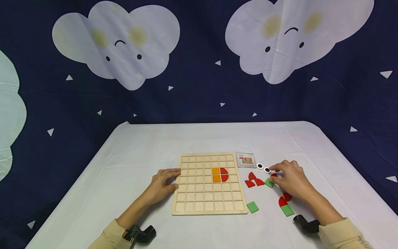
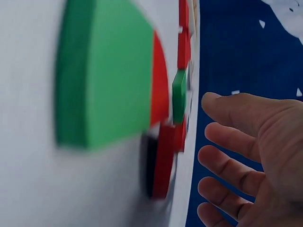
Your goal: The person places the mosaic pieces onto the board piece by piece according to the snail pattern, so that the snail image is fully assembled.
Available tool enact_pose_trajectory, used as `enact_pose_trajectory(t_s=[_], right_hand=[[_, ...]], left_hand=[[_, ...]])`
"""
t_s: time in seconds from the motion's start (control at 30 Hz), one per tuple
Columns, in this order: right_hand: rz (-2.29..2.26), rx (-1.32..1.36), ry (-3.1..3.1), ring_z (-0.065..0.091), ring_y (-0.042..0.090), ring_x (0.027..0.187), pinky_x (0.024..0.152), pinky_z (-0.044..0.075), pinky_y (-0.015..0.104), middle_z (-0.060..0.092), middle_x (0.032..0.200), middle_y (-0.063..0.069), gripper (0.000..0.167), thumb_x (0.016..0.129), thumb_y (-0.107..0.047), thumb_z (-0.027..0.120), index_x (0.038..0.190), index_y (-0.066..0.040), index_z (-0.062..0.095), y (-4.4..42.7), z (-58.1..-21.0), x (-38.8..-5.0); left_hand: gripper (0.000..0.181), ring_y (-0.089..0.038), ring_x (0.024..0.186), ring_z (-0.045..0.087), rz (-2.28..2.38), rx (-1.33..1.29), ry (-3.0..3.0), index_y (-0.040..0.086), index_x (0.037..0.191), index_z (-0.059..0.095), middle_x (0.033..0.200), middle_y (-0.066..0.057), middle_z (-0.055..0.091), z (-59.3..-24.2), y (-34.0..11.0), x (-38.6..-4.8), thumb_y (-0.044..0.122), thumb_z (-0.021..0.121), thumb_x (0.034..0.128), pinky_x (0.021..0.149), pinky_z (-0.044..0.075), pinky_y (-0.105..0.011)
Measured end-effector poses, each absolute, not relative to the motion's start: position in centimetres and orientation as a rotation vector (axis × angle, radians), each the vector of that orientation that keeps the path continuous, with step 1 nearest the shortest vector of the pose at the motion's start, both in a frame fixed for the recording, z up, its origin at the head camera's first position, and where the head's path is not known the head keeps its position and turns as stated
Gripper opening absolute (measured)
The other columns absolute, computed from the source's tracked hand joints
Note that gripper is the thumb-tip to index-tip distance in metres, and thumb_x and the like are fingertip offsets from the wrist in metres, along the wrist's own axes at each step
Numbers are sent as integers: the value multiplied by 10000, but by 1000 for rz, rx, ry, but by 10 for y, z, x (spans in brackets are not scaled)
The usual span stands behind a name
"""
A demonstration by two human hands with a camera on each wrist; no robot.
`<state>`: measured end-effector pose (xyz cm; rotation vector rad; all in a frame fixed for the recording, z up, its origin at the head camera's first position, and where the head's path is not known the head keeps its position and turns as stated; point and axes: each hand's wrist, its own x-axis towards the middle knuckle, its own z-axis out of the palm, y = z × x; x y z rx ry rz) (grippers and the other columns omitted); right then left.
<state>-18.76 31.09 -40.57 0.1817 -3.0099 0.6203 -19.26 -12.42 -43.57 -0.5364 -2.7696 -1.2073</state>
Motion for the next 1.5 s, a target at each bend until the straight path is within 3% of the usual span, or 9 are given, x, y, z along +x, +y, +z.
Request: enact_pose_trajectory(t_s=[0.4,1.2,1.5], right_hand=[[599,209,-3009,431,330,938,717,314,367,607,1017,201,359,766,-183,717,1079,-12,671,332,-414,-189],[619,215,-3025,427,282,932,727,321,332,619,993,145,292,791,-182,687,1045,-39,697,336,-416,-194],[656,211,-3019,421,316,994,760,388,447,619,1071,179,327,793,-226,712,1080,-72,684,326,-402,-192]], left_hand=[[452,-289,1278,426,-1214,-532,-2785,44,1240,608,1353,-50,564,-434,-125,-191,94,693,799,1055,230,-542],[446,-289,1270,433,-1224,-535,-2768,36,1239,608,1345,-49,570,-435,-124,-192,83,686,802,1050,230,-549],[444,-284,1268,440,-1217,-524,-2766,39,1229,616,1336,-44,579,-435,-124,-192,76,692,793,1044,237,-543]])
